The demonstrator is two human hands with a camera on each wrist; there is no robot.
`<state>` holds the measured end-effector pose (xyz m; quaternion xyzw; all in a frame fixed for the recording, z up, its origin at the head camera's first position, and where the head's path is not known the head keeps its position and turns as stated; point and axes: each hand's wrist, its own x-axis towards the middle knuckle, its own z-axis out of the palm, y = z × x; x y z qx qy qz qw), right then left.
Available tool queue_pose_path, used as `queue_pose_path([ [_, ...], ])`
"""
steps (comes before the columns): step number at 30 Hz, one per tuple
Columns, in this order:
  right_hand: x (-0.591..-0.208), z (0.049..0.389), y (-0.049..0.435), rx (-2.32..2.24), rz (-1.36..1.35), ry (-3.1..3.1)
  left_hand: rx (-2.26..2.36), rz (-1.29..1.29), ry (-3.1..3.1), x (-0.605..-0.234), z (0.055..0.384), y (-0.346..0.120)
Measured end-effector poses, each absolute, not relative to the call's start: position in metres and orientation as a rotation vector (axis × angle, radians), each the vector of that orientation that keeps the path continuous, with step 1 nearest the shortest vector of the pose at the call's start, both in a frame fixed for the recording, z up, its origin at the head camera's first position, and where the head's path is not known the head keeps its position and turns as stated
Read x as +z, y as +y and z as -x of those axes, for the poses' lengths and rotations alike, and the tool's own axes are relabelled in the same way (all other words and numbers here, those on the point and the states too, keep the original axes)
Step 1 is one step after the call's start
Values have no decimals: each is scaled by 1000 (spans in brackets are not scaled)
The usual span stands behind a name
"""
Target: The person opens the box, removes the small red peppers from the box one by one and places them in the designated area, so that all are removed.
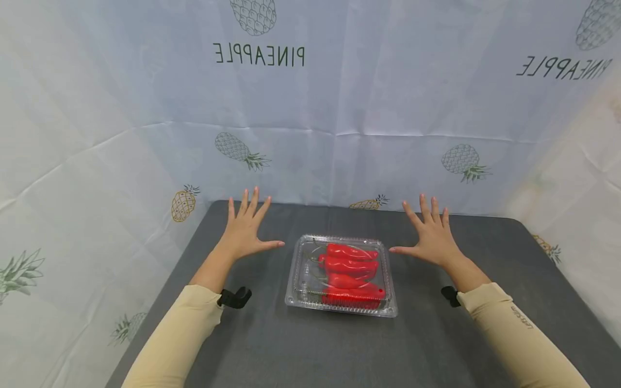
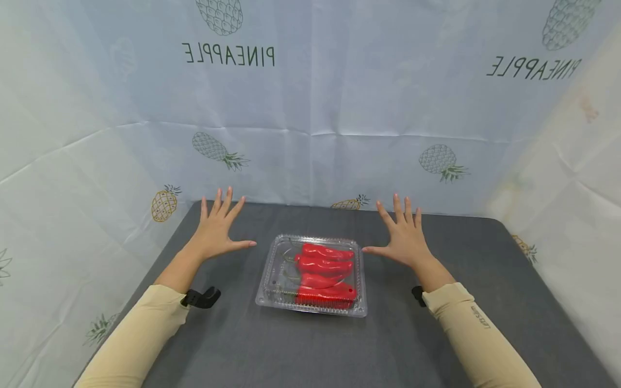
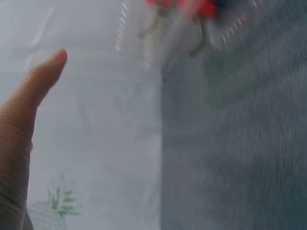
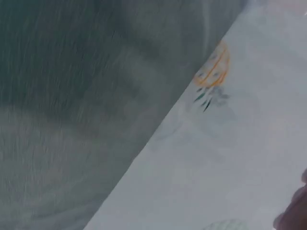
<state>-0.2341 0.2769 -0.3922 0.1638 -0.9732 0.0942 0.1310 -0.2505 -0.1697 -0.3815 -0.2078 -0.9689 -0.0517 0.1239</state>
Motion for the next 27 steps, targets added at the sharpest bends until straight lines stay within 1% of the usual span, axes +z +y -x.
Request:
queue_pose_path([
  [5,-397,213,263,524,-524,-2861,-382,685,-2834,-385,232,-165],
  [12,-409,178,242,921,-442,-2934,-659,735,-2815,-393,203,-154],
  [20,-434,147,225,1152,-387,-2877,-923,698,-2717,-419,172,-137],
  [27,-448,129,217,1321,-295,-2815,-1314,557,-2670,-441,151,-125],
])
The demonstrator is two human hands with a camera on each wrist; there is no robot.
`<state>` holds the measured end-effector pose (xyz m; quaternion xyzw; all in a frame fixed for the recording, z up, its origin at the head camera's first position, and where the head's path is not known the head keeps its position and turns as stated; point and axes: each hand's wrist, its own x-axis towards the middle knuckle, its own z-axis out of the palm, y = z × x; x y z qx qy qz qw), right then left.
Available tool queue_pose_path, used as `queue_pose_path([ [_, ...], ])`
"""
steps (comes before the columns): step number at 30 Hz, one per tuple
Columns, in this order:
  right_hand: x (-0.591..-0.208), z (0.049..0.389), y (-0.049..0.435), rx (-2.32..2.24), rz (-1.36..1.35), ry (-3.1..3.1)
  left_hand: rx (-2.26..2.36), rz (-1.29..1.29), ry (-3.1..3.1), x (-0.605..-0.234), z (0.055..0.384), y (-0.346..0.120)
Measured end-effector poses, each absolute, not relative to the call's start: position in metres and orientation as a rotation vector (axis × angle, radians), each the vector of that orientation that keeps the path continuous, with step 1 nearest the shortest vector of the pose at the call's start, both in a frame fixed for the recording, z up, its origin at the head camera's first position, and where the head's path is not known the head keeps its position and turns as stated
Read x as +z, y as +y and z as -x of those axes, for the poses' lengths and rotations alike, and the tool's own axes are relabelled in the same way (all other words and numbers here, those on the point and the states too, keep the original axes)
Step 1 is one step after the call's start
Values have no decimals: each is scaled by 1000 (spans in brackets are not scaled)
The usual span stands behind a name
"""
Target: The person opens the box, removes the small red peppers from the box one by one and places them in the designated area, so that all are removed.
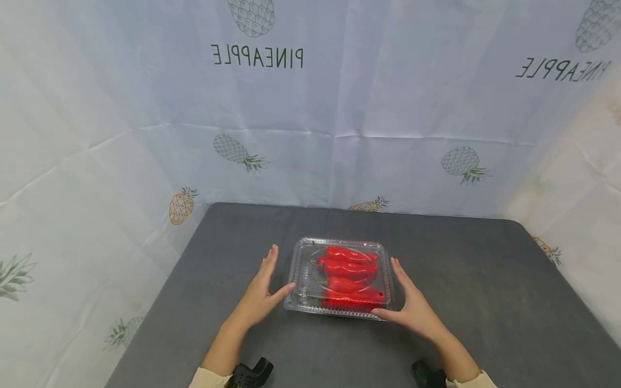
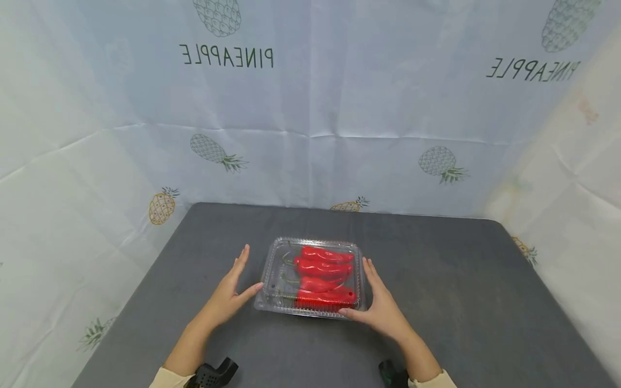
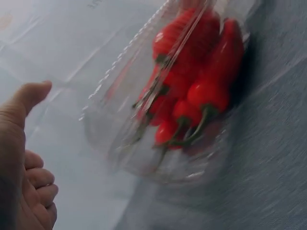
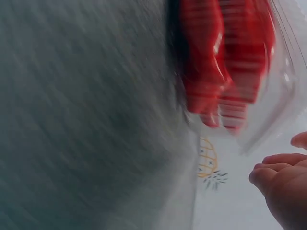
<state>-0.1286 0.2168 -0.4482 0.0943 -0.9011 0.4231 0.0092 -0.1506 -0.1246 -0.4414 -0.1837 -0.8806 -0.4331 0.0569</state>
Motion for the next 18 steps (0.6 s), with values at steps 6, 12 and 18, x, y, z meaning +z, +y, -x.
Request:
queue_pose_path([
  [6,-460,121,208,1475,-219,-2762,-1492,486,-2625,-458,139,-117],
  [12,-469,118,204,1579,-171,-2710,-1564,408,-2631,-471,132,-110],
  [18,-474,117,203,1540,-154,-2709,-1585,402,-2638,-477,128,-105],
])
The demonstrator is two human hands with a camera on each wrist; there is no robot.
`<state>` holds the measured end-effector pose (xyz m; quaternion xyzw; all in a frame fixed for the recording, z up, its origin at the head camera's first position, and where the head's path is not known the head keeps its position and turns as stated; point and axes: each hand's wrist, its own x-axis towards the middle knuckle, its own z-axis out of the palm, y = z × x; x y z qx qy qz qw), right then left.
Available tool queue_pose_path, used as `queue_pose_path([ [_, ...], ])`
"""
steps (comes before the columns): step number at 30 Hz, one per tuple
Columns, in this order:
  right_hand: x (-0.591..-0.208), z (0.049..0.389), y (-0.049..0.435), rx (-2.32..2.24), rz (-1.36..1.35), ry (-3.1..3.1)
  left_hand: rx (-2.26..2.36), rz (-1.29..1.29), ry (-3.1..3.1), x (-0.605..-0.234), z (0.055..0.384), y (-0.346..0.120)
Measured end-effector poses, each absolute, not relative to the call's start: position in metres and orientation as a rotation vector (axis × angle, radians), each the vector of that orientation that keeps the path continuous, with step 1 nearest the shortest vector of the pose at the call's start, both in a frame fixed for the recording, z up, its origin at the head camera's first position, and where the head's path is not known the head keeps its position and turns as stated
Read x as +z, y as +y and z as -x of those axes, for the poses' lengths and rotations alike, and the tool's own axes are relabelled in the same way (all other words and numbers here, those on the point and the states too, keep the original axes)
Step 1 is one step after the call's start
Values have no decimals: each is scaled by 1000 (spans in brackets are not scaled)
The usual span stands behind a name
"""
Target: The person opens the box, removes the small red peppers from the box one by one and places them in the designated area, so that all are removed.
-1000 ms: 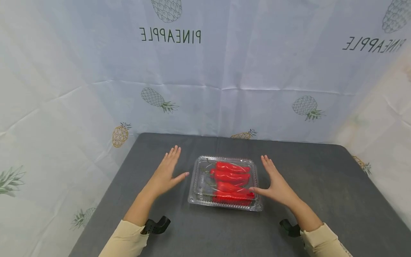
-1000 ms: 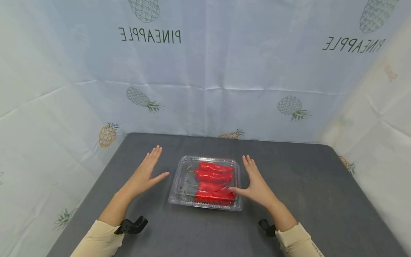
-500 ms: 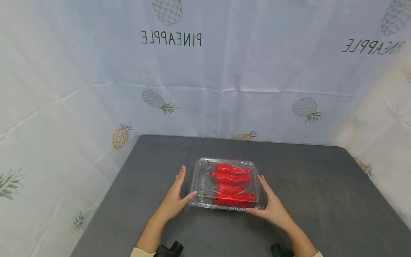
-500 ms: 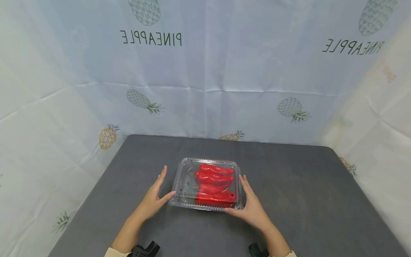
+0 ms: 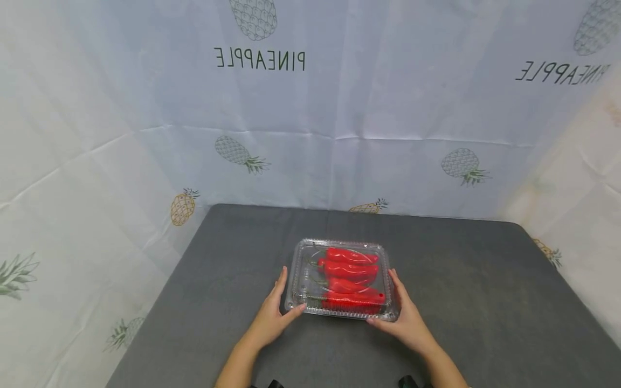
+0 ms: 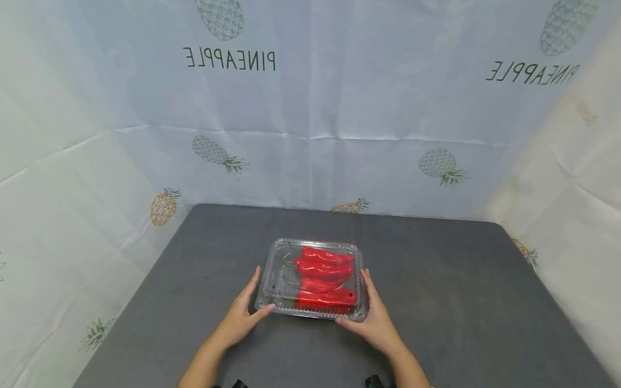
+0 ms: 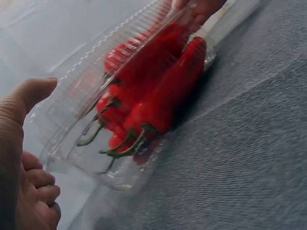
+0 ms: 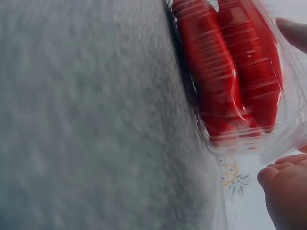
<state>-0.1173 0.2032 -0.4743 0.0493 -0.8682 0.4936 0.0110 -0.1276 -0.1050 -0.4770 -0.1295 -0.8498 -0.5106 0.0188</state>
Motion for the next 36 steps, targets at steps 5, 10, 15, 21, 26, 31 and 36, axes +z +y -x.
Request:
queue_pose_path([
  [5,-481,116,202,1577,-227,-2644,-1599,467,-2644,-483,126,-98],
  [10,-490,114,198,1604,-316,-2548,-1583,526,-2594,-491,125,-94],
  [15,-495,113,196,1680,-372,-2429,-1592,564,-2545,-495,125,-93],
  [21,-500,111,195,1776,-498,-2271,-1664,641,-2455,-497,124,-95],
  [26,-502,109,194,1862,-655,-2097,-1653,707,-2375,-500,125,-97],
  [31,-503,107,193,1768,-654,-2083,-1588,770,-2330,-501,126,-98],
  [36,-505,107,195,1635,-682,-2047,-1544,775,-2318,-503,126,-99],
])
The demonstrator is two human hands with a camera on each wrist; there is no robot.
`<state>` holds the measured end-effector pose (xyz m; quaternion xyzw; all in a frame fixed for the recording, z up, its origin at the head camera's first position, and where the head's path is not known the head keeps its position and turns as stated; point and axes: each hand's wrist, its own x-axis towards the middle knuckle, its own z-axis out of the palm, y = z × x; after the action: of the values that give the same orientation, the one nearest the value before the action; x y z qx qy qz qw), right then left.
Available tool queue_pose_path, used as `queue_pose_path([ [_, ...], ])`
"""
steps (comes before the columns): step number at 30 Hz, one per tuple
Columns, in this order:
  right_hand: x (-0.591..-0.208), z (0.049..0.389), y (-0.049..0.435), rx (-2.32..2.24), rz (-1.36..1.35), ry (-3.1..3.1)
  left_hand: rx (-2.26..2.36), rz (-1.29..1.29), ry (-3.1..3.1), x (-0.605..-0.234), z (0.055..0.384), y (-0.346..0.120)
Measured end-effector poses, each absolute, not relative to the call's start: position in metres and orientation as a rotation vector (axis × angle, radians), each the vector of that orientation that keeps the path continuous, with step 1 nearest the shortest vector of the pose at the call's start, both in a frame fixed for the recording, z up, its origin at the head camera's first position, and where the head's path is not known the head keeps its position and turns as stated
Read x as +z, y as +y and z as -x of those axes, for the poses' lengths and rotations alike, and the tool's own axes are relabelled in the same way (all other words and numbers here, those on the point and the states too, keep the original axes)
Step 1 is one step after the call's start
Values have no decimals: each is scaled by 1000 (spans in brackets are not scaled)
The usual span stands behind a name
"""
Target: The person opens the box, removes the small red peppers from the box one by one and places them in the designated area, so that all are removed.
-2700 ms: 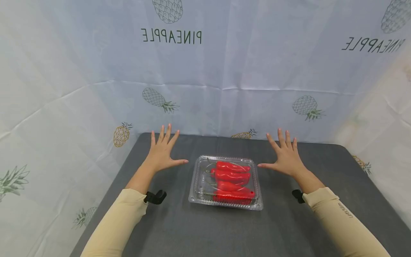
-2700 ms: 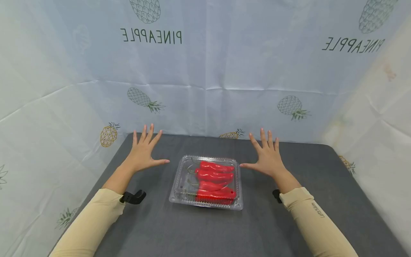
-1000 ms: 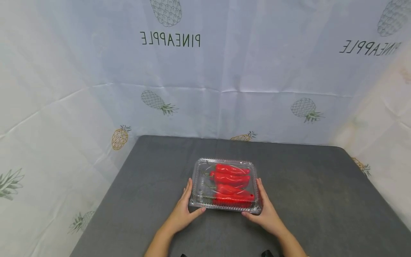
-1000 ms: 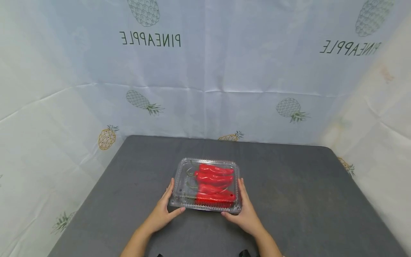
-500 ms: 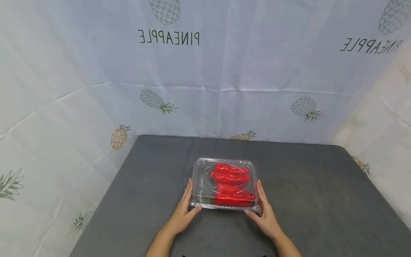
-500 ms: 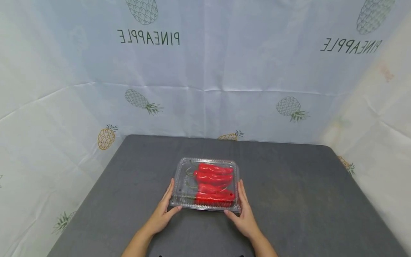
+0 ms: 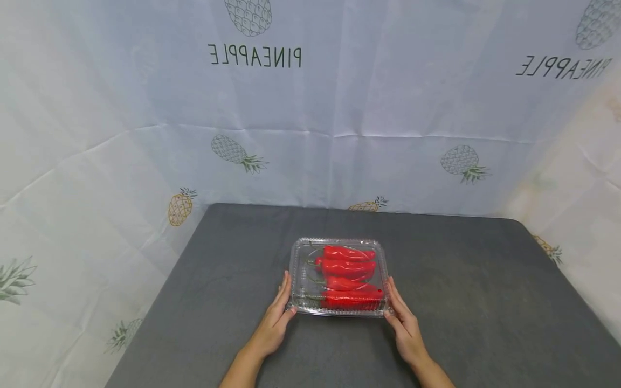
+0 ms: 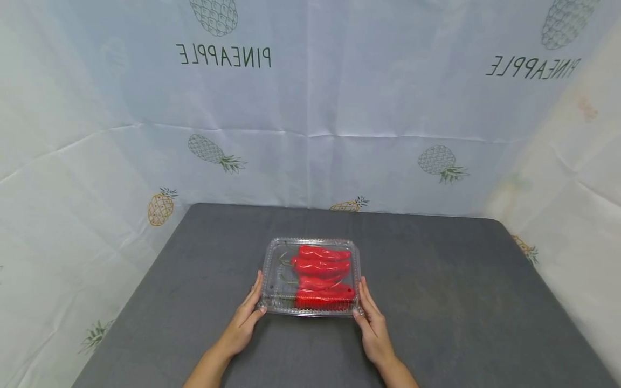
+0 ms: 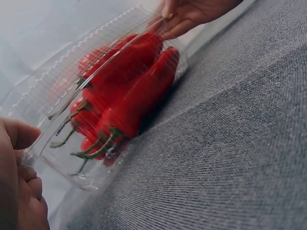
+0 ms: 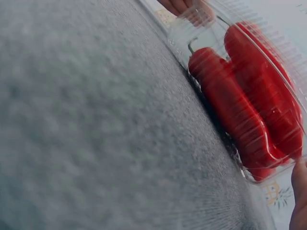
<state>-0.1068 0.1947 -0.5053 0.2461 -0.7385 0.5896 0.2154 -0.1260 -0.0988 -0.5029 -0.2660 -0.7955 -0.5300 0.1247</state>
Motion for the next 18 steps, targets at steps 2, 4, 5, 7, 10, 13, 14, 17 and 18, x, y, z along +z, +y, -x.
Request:
queue_pose_path([
  [2,-505,106,195,1597,-671,-2041,-1540,780,-2311,-503,126,-99],
  [4,-505,105,194,1560,-620,-2065,-1522,796,-2298,-502,126,-99],
  [5,-505,104,194,1545,-597,-2079,-1515,803,-2292,-502,126,-99],
  [7,-504,103,193,1510,-554,-2113,-1498,813,-2277,-501,126,-99],
  [10,-503,101,192,1444,-508,-2150,-1487,820,-2271,-500,126,-99],
  [13,-503,100,190,1348,-476,-2175,-1498,808,-2276,-500,125,-99],
  [14,-503,100,190,1309,-468,-2183,-1500,805,-2280,-500,125,-99],
  [17,-503,100,188,1216,-436,-2198,-1506,789,-2280,-501,126,-100],
  [18,-502,100,188,1202,-418,-2203,-1506,787,-2276,-501,126,-100],
])
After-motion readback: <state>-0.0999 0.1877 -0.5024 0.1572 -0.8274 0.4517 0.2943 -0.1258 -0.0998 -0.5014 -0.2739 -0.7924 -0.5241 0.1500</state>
